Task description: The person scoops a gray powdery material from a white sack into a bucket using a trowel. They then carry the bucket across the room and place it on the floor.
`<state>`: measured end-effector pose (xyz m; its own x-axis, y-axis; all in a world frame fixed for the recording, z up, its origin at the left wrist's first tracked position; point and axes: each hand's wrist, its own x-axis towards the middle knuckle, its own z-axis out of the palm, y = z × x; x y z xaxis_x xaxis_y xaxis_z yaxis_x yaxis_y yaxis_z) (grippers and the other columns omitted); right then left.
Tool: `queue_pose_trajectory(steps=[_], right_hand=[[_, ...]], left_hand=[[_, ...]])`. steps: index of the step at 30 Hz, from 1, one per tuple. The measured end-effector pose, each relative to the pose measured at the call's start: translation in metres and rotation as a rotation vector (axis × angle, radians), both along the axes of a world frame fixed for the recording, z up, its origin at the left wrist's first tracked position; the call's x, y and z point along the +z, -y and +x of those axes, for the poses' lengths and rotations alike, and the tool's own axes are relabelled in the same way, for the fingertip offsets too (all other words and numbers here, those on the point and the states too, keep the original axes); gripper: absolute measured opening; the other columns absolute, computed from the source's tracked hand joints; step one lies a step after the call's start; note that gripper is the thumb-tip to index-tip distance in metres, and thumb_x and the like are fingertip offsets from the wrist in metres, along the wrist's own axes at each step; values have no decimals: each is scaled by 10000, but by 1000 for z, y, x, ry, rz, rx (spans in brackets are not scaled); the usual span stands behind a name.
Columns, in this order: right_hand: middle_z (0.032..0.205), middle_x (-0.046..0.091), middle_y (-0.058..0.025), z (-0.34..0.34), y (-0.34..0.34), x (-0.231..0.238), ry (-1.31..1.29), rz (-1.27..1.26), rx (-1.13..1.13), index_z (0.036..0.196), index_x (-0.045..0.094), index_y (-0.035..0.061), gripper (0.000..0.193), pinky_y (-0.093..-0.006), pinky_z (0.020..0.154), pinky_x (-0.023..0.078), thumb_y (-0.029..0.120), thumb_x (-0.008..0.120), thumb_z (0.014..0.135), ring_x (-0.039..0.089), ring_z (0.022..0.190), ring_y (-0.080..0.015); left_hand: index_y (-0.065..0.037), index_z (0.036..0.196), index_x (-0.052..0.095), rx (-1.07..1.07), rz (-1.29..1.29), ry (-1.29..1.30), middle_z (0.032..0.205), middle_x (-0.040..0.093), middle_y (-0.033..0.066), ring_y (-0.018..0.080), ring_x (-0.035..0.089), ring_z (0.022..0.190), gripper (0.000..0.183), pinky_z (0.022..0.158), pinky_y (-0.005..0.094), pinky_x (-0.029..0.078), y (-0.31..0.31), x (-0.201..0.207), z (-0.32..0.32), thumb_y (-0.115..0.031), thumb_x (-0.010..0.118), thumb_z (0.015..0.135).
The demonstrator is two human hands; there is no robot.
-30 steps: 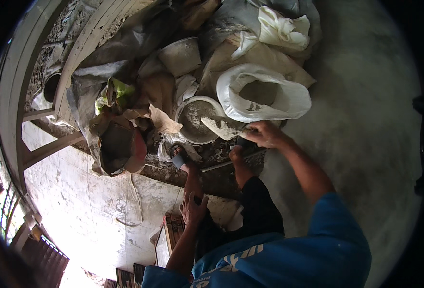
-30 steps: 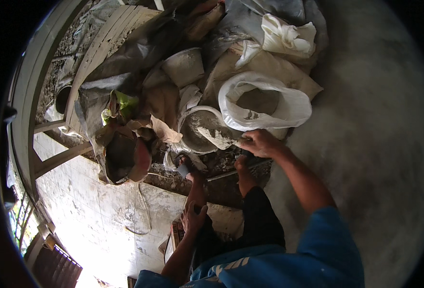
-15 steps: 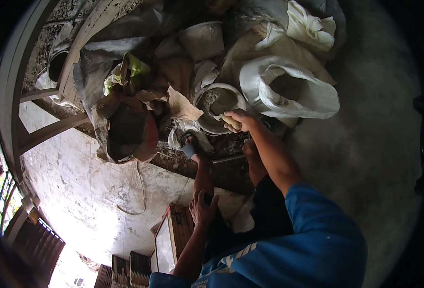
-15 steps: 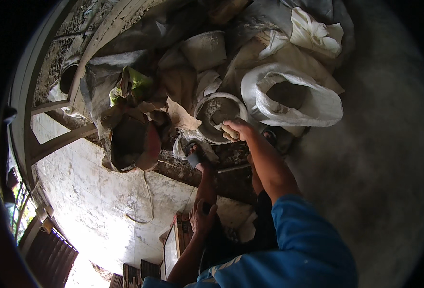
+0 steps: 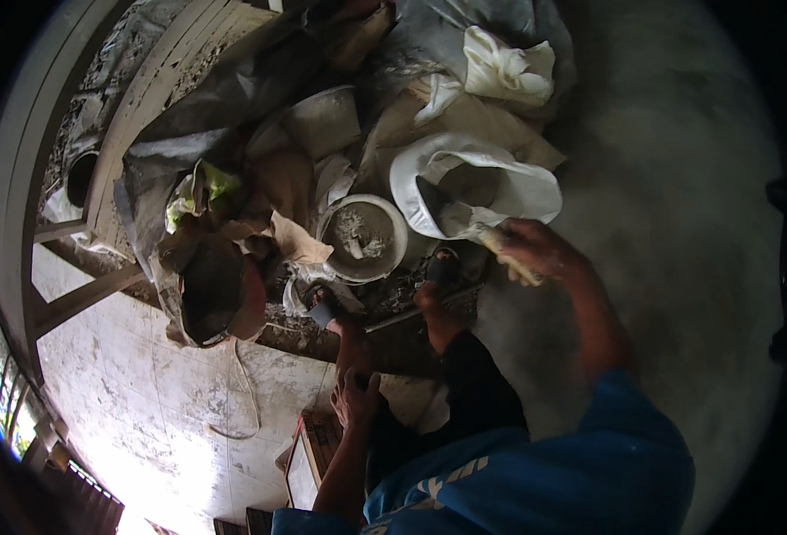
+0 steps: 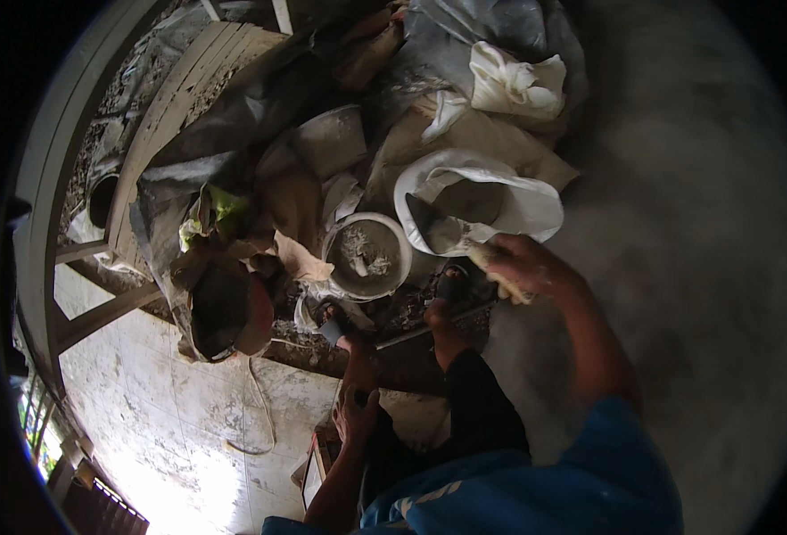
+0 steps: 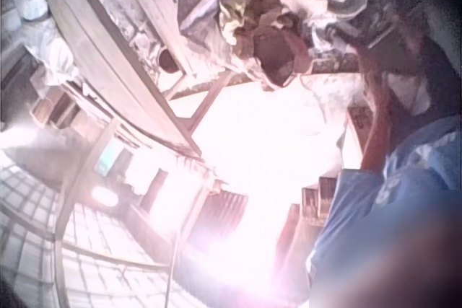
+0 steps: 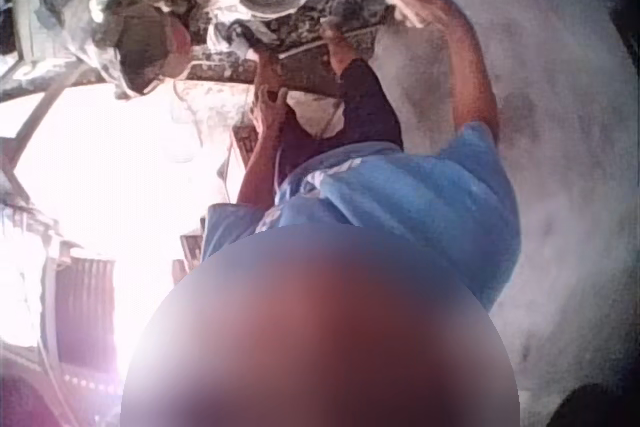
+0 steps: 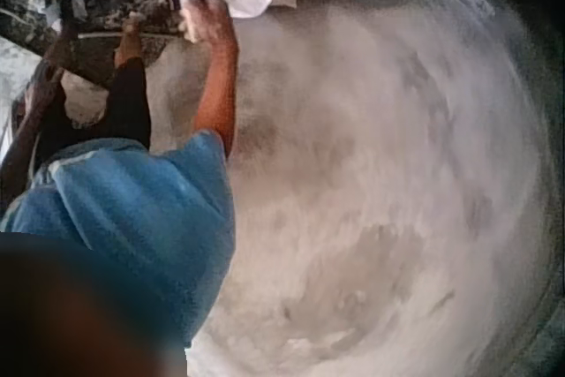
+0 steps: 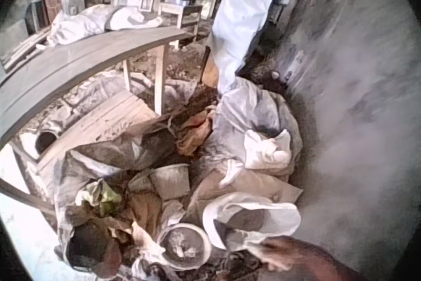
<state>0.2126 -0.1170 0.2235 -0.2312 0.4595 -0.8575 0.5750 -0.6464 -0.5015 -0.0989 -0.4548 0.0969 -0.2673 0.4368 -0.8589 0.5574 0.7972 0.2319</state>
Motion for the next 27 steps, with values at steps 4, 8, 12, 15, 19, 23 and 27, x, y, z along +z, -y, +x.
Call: queue_pose_trajectory(steps=[4,8,12,15,19,23,27], right_hand=[[980,718,-216,21,-42,4,643,612,787,1178,596,9,412,-473,697,567,211,670,827,722,814,-351],[903,734,-191,27,-67,-69,780,604,1058,959,726,38,237,-481,721,571,196,626,814,726,827,-352],[846,737,-171,28,-80,-166,831,753,990,803,755,58,193,-478,716,574,201,626,809,730,836,-353],[858,742,-170,23,-79,-221,762,720,912,819,761,57,187,-478,720,577,171,613,814,731,846,-365],[917,743,-187,17,-61,-257,620,589,936,877,769,53,207,-485,753,572,161,598,833,724,874,-383],[1005,732,-210,20,-50,-281,591,636,841,971,759,36,260,-479,834,561,223,617,860,709,962,-380],[1027,725,-206,34,-59,-290,430,555,789,1034,747,57,329,-479,874,545,331,636,891,690,1004,-381]], left_hand=[[-80,1411,518,-47,50,-40,1457,497,184,372,439,1360,749,1131,498,326,2,-8,11,-548,680,850],[-66,1397,531,-48,60,-65,1498,468,183,365,419,1389,743,1147,498,293,5,-11,24,-553,673,853],[-61,1389,540,-80,21,-80,1536,432,184,350,390,1424,731,1160,499,270,3,-8,37,-547,669,858],[-73,1417,519,-75,7,-53,1563,399,170,322,320,1469,756,1188,514,223,-1,-8,45,-555,673,856],[-72,1416,520,-82,-38,-58,1558,408,171,330,340,1458,754,1187,510,226,-5,-9,49,-553,672,856],[-68,1415,519,-54,-31,-64,1552,417,172,337,351,1451,755,1187,508,224,-7,-12,52,-551,675,857],[-63,1420,514,-72,-46,-72,1552,417,175,338,347,1454,759,1190,504,219,-11,-11,53,-547,675,857]])
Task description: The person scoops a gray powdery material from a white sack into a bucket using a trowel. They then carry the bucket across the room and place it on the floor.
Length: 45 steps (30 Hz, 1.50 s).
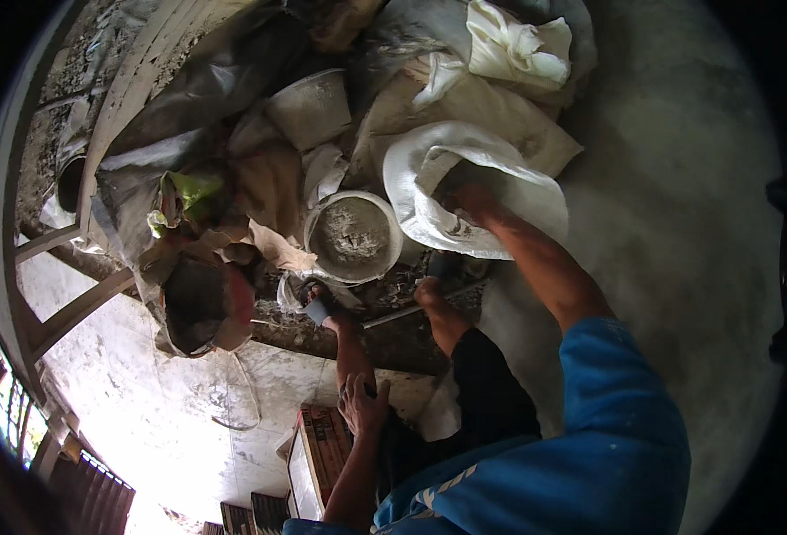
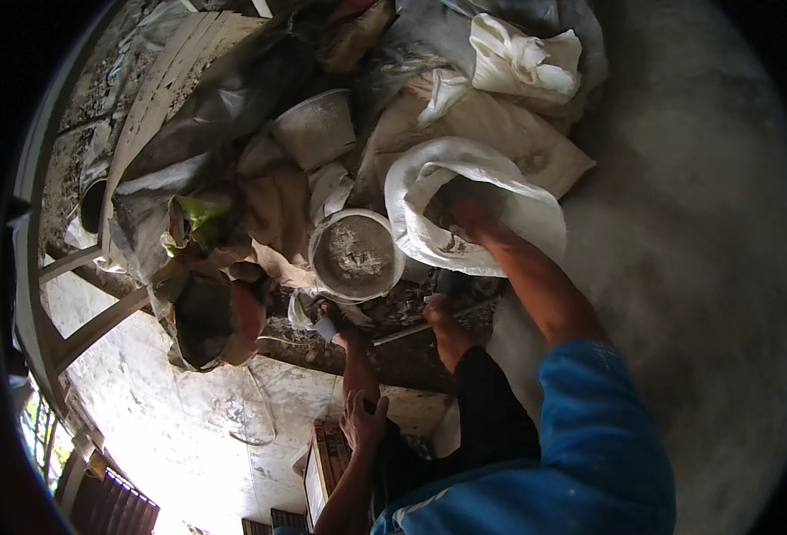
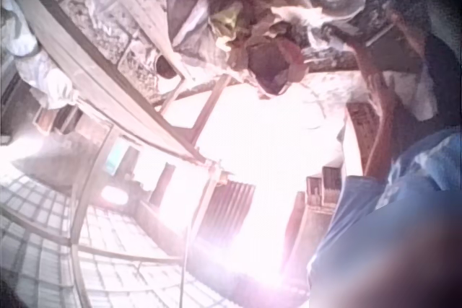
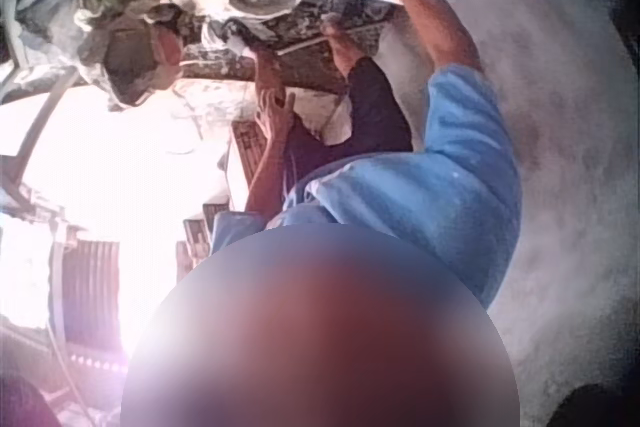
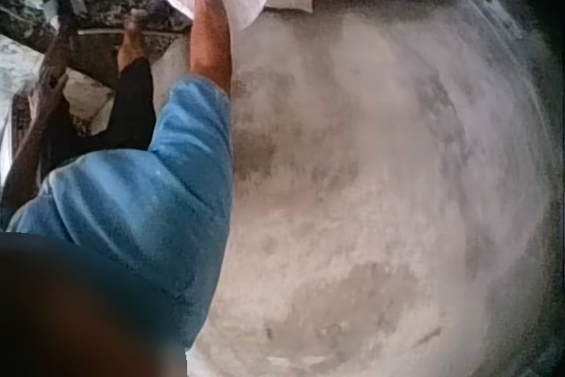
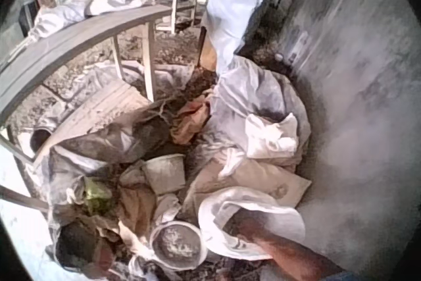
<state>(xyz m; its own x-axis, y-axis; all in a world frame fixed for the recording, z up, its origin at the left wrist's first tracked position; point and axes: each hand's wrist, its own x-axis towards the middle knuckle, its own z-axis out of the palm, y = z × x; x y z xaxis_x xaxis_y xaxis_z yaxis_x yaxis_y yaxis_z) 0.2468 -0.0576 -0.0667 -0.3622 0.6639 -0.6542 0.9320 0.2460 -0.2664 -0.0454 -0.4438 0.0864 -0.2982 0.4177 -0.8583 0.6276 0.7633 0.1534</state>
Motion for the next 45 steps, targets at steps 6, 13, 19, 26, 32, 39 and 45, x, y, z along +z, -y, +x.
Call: queue_pose_trajectory(steps=[6,13,19,26,32,39,45], right_hand=[[959,716,-191,29,8,45,-135,52,-68,1020,745,101,350,-468,795,545,421,658,905,693,905,-383],[862,707,-159,46,8,101,-290,176,-90,984,736,88,311,-433,732,538,378,726,873,691,816,-353],[848,711,-158,62,2,174,-233,206,-128,993,730,64,282,-382,701,531,321,751,880,692,757,-259],[791,671,-195,42,8,241,-238,200,-242,957,705,22,331,-403,666,508,341,744,880,652,683,-318],[829,688,-181,-6,34,259,-338,123,-205,1037,702,2,299,-366,675,513,260,750,894,633,685,-215],[873,701,-194,-76,111,146,-417,-36,-230,1012,698,-3,399,-428,755,541,356,763,851,688,830,-380],[729,672,-149,-134,134,13,-210,-535,-593,953,675,-39,384,-424,581,541,332,693,854,686,640,-287]], left_hand=[[-61,1424,511,-25,-4,3,1554,411,182,335,341,1458,760,1190,510,213,-6,2,2,-534,683,854],[-64,1426,510,-52,2,3,1569,395,156,322,348,1458,752,1182,514,226,-8,5,-2,-552,655,872],[-71,1425,511,-42,21,10,1561,403,161,324,351,1454,741,1185,512,224,-7,10,-9,-528,675,866],[-91,1444,495,-12,16,30,1573,387,152,307,318,1477,759,1196,526,205,-5,10,-22,-537,681,859],[-73,1428,504,-29,76,12,1480,484,171,361,435,1372,777,1159,493,278,9,5,-33,-577,652,856],[-69,1422,512,7,93,26,1547,417,172,355,382,1425,758,1168,487,271,22,3,-38,-553,666,859],[-61,1422,508,99,38,66,1555,401,161,318,349,1450,767,1179,481,253,33,5,-42,-568,656,866]])
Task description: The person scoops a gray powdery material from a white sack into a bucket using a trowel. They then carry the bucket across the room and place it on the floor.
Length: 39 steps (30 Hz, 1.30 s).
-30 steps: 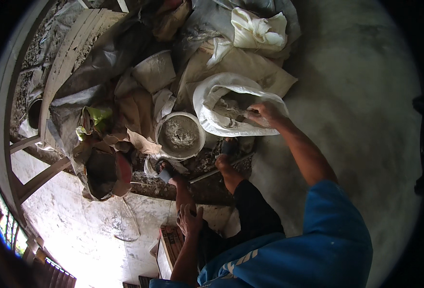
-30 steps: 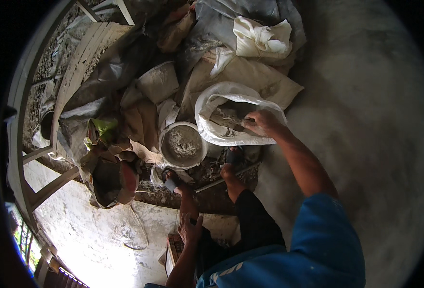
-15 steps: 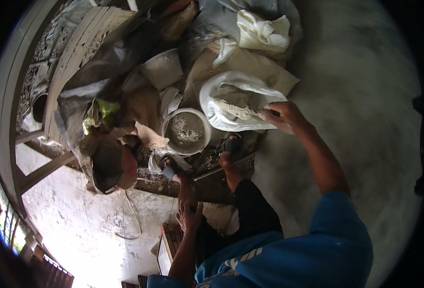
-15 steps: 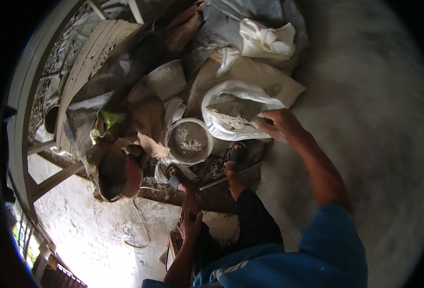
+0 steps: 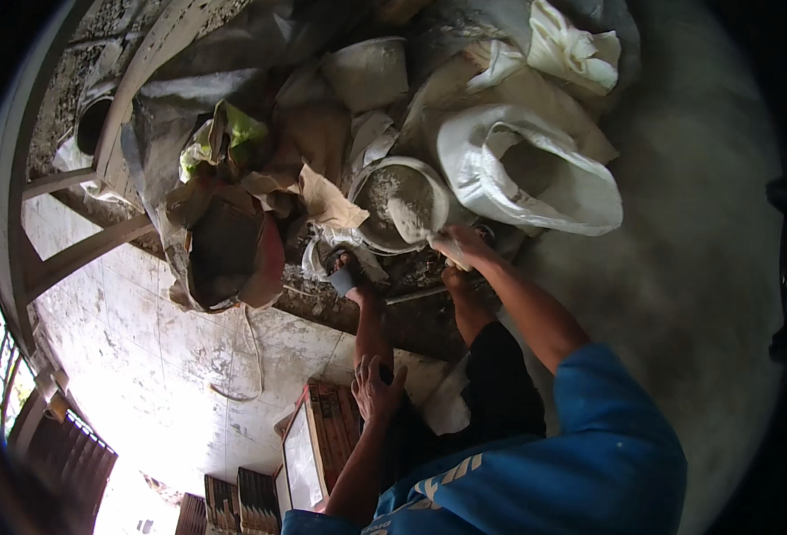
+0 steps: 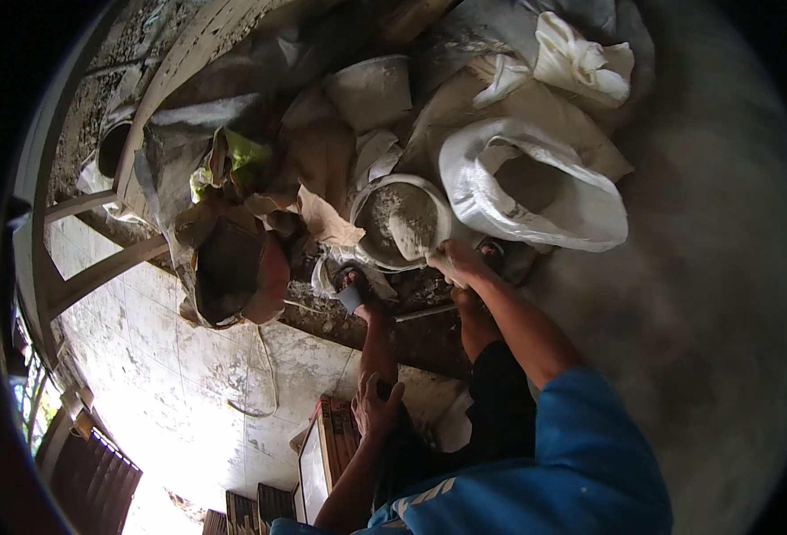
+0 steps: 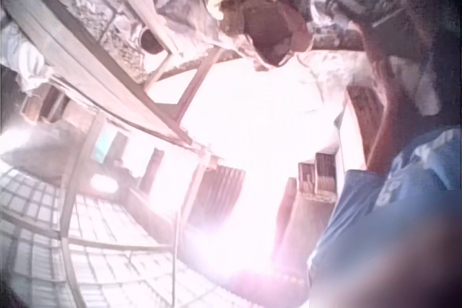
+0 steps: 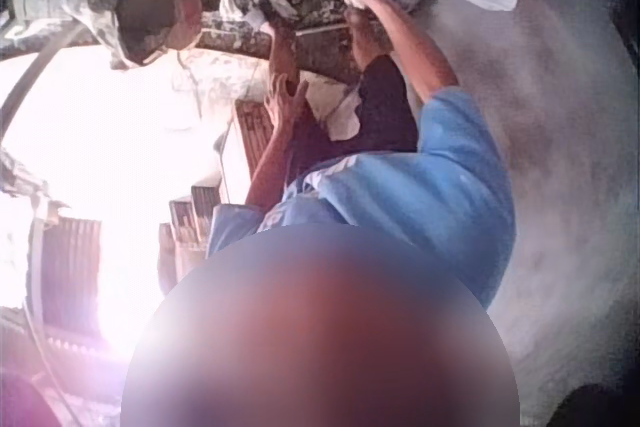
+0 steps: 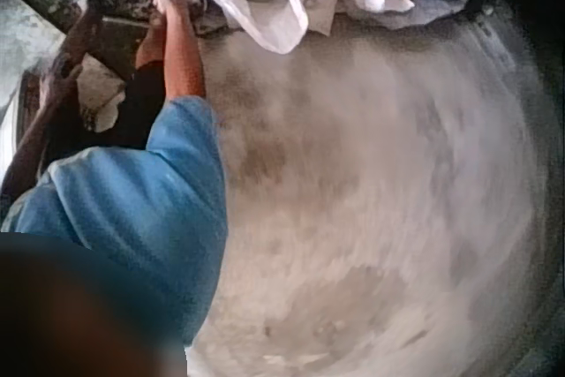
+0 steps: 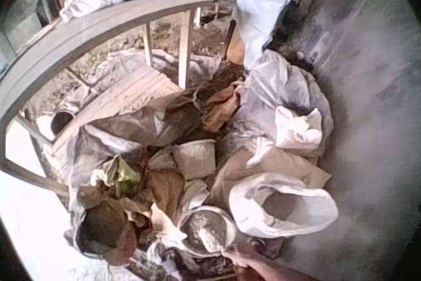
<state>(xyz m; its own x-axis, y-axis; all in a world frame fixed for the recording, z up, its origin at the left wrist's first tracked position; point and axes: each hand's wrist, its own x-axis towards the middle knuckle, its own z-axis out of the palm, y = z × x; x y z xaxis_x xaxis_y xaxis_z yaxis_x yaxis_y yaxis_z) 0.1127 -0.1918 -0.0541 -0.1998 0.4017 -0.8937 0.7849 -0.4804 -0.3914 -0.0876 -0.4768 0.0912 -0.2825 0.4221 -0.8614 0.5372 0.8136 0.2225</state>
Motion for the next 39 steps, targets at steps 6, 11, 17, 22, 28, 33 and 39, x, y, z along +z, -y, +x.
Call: queue_pose_trajectory(steps=[6,11,17,22,28,33,39], right_hand=[[748,661,-81,-47,-31,-80,-114,-397,-670,973,636,69,318,-378,494,538,386,624,950,661,614,-220],[883,694,-107,-19,-37,-17,-269,-678,-649,1161,594,110,309,-338,499,483,379,522,1026,621,619,-200],[868,684,-92,22,-46,125,-303,-457,-517,1212,580,67,349,-309,447,483,354,519,1025,612,571,-154],[841,658,-57,92,-83,242,-159,82,-133,1276,575,6,416,-316,499,516,261,639,954,630,585,-138],[937,722,-208,135,-124,233,464,743,663,1070,663,17,321,-500,753,556,208,681,812,712,862,-374],[867,732,-178,137,-149,125,573,842,851,834,744,43,160,-485,738,571,148,626,808,725,841,-341],[956,743,-168,128,-154,21,551,669,919,919,772,73,219,-463,785,572,207,618,841,722,924,-331]], left_hand=[[-68,1420,505,-3,0,6,1555,396,151,301,341,1458,747,1182,476,250,4,0,-9,-556,658,875],[-77,1426,501,-1,-21,14,1557,394,157,306,333,1463,733,1184,490,248,-6,5,-9,-540,659,880],[-80,1427,500,13,-14,24,1557,397,158,315,327,1466,735,1184,510,240,-14,5,-8,-534,668,873],[-67,1418,507,-36,18,-14,1519,443,158,340,388,1416,737,1164,495,276,-19,3,-1,-529,672,867],[-50,1403,523,-74,40,-34,1512,458,176,356,408,1402,745,1149,491,293,-22,1,8,-544,665,865],[-50,1409,523,-72,23,-51,1529,441,178,348,385,1425,756,1153,495,286,-18,-4,21,-552,666,862],[-72,1419,513,-68,-4,-50,1543,422,177,344,342,1452,765,1181,514,237,-20,-9,36,-566,672,857]])
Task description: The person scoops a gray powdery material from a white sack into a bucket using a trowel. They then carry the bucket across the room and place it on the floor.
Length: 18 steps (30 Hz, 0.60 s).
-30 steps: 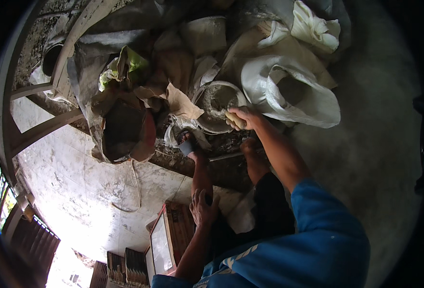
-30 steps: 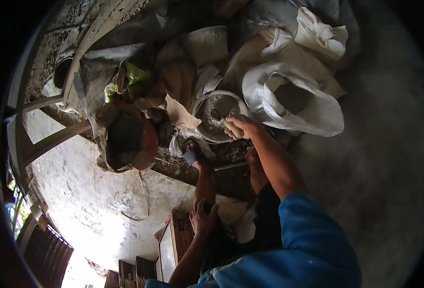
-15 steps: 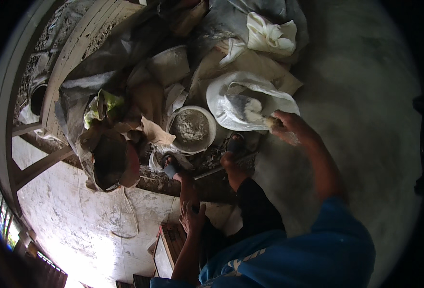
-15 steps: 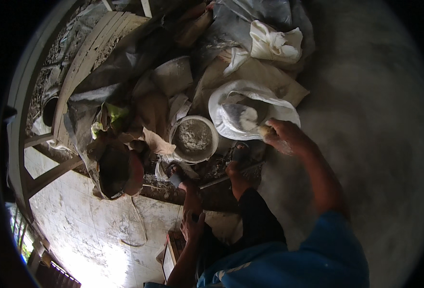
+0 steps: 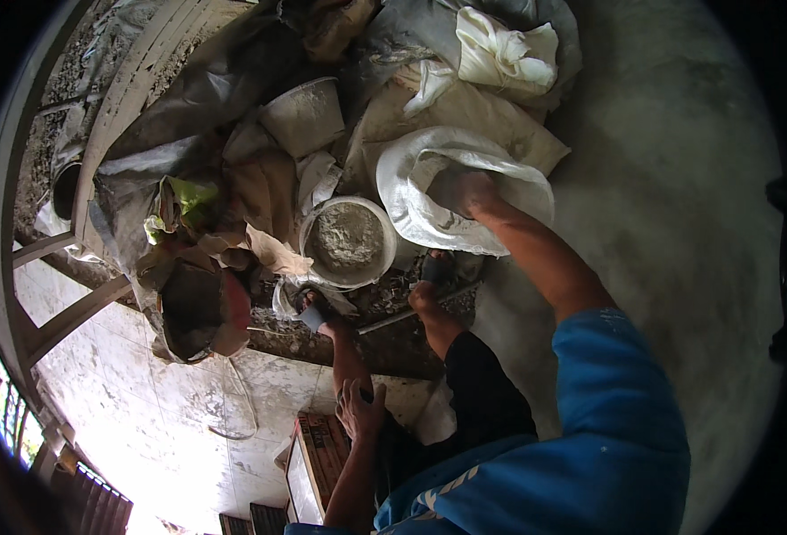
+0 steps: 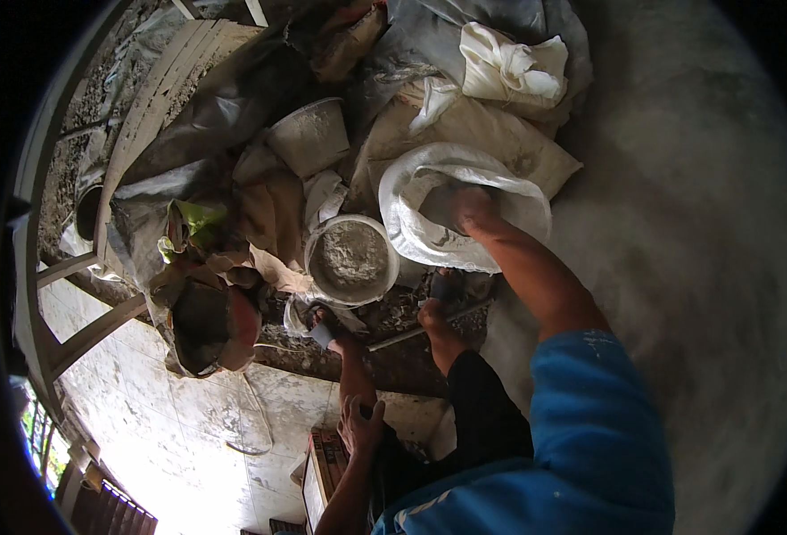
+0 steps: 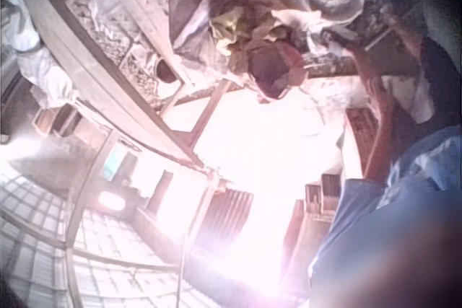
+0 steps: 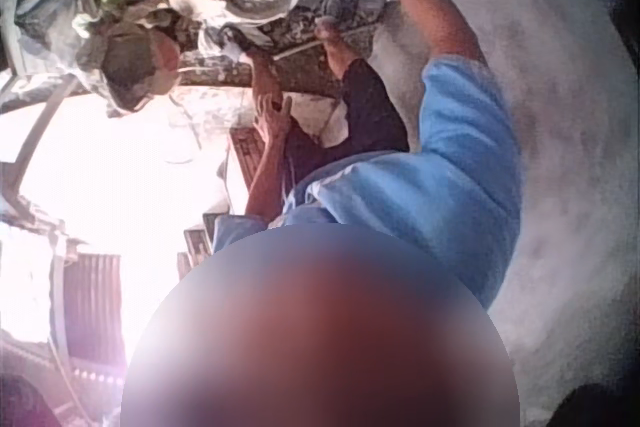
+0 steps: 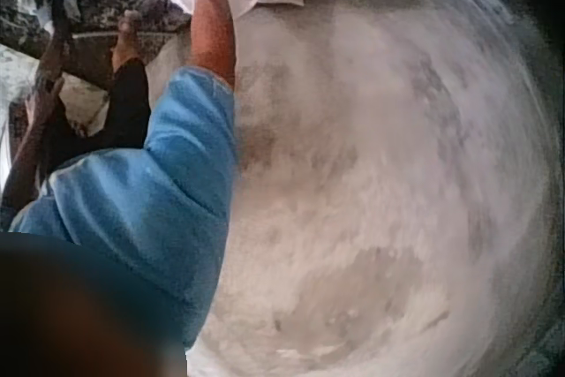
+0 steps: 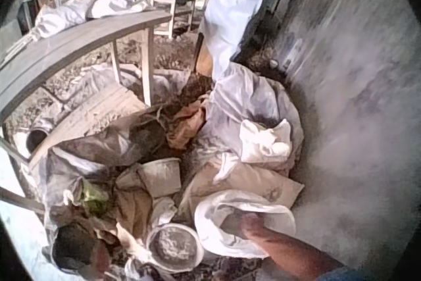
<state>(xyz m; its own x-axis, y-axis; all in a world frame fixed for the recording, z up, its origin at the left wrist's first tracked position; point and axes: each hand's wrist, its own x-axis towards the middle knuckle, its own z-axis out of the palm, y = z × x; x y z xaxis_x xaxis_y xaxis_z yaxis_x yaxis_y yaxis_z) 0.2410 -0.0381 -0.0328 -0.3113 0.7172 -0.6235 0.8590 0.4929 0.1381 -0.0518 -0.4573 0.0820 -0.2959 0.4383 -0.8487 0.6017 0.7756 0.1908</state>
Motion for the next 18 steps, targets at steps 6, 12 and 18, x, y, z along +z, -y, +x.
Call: queue_pose_trajectory(steps=[6,12,18], right_hand=[[1020,746,-156,25,6,-38,-161,-166,-20,969,781,107,243,-455,816,566,245,594,899,720,946,-344],[1054,726,-182,22,17,-52,-495,-262,-258,1085,744,96,341,-471,874,528,337,538,958,687,982,-384],[954,717,-192,43,16,11,-520,-257,-252,1053,744,97,338,-446,796,530,382,666,888,693,890,-372]], left_hand=[[-52,1408,526,-42,3,-30,1530,443,165,322,372,1442,761,1163,499,264,-7,-1,8,-559,667,859],[-59,1411,521,-57,-51,-38,1540,430,166,325,385,1433,755,1162,502,262,-10,0,9,-557,664,861],[-59,1410,522,-41,-9,-23,1547,420,169,337,334,1458,754,1183,509,230,-8,2,12,-552,666,857]])
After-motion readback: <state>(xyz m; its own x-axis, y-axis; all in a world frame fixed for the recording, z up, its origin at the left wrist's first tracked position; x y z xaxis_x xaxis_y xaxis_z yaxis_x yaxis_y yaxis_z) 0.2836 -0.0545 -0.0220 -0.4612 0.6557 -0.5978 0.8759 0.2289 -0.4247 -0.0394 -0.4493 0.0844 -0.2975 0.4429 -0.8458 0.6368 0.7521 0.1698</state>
